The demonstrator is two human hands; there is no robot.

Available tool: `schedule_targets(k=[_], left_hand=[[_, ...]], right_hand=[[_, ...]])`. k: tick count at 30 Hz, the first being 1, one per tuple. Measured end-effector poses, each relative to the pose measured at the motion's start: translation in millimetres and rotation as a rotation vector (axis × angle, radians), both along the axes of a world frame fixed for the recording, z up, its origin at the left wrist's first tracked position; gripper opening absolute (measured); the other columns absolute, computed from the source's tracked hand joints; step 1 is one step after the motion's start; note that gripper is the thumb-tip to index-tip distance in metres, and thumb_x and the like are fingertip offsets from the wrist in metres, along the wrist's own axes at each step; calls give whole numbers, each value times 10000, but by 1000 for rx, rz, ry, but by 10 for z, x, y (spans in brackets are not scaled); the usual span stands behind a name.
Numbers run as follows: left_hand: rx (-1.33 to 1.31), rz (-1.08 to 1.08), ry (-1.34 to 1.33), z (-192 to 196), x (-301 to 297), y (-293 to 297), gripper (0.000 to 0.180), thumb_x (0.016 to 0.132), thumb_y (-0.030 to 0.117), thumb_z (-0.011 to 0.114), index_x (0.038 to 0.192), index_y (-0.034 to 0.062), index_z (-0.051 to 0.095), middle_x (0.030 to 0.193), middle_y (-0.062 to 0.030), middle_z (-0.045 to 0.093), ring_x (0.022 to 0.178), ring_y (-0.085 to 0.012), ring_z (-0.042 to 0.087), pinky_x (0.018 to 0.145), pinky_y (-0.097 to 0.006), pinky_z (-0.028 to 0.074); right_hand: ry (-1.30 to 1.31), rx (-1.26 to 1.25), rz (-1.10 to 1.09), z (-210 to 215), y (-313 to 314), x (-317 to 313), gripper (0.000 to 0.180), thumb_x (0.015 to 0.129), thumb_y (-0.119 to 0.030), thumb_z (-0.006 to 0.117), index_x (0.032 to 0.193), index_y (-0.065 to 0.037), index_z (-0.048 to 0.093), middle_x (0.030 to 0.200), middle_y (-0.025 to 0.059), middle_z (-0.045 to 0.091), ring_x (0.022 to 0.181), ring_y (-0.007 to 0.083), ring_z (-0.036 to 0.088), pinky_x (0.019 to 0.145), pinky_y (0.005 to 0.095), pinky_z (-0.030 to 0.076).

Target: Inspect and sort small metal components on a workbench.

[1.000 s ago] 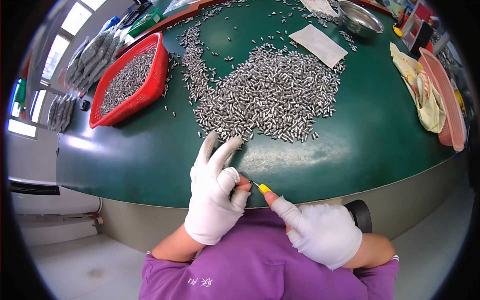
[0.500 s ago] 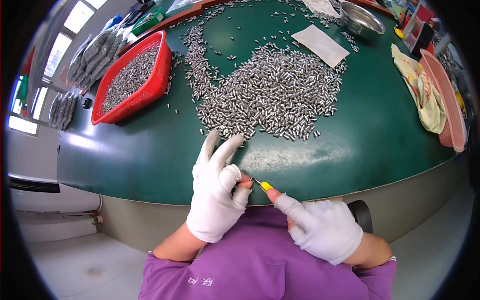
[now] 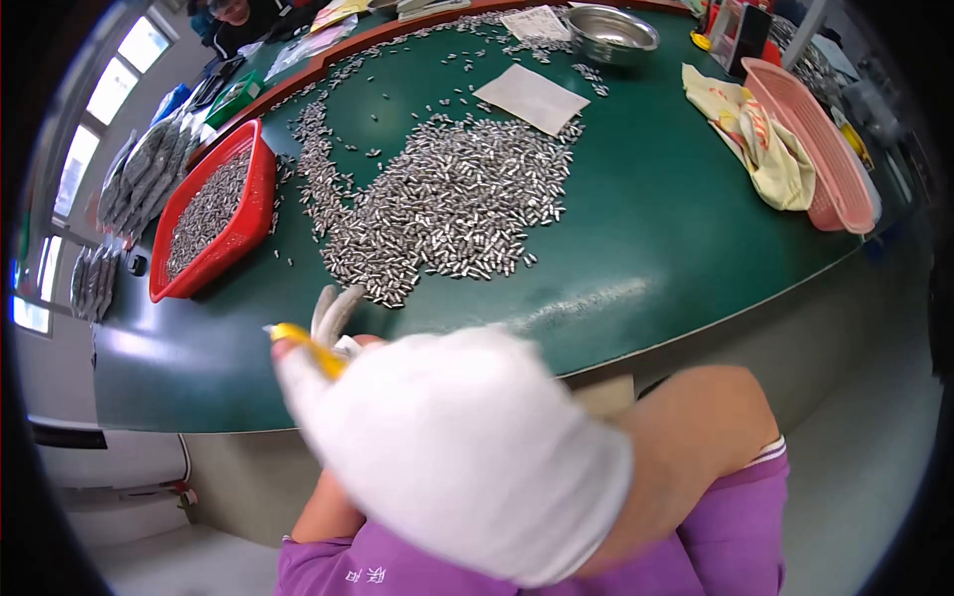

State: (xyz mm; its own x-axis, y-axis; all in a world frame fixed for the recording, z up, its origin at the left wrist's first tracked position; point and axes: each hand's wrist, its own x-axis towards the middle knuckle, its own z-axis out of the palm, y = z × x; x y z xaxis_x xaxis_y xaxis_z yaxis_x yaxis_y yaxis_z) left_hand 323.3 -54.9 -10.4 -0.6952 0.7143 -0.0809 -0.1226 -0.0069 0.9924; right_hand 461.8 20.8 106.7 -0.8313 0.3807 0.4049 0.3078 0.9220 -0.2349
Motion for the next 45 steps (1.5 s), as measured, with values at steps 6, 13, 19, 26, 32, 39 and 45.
schedule_targets(k=[6,13,19,26,32,39,45], left_hand=[[-48,-27,1075,30,-57,-132,63,861,38,609,873,29,547,1353,-209,513,1335,-349,423,1007,-392,398],[5,27,1370,6,-38,-47,208,801,-46,611,964,21,500,1266,-175,563,1247,-376,502,959,-424,439],[-37,16,1312,55,-15,-30,119,727,-28,646,807,21,571,1276,-198,563,1279,-397,469,1010,-429,416],[81,16,1059,110,48,-19,142,712,-27,663,805,36,576,1235,-167,584,1236,-422,491,975,-467,431],[224,-36,658,-72,-50,-145,138,880,-35,581,975,42,517,971,-116,636,847,-201,607,764,-302,488],[206,-70,232,28,-104,-174,131,880,-30,581,936,38,484,921,-93,619,815,-141,559,786,-279,465],[107,-104,88,263,-255,-144,180,923,148,649,1017,35,544,906,-85,624,817,-151,583,786,-285,484]], right_hand=[[-65,2,88,261,-396,-37,276,867,-239,582,1106,-153,691,625,-20,615,515,120,596,456,291,446],[-150,33,99,459,-45,640,299,851,-237,598,1128,-173,691,621,-15,615,491,129,583,448,299,439],[-149,151,114,841,-209,710,323,838,-235,611,1148,-190,691,618,-11,614,471,137,572,440,307,433],[-282,220,59,834,-66,864,385,824,-166,639,1199,-237,679,626,11,613,483,175,576,449,321,435],[137,-85,-678,-549,1551,1352,566,874,-10,535,1399,-219,494,908,135,629,793,317,622,731,392,509],[-206,147,-871,-956,1774,1474,388,816,-85,621,1196,-162,627,1083,124,609,941,323,604,826,432,503],[86,179,-448,-583,1663,833,340,746,-67,700,1082,-110,662,1039,104,637,978,302,595,861,401,485]])
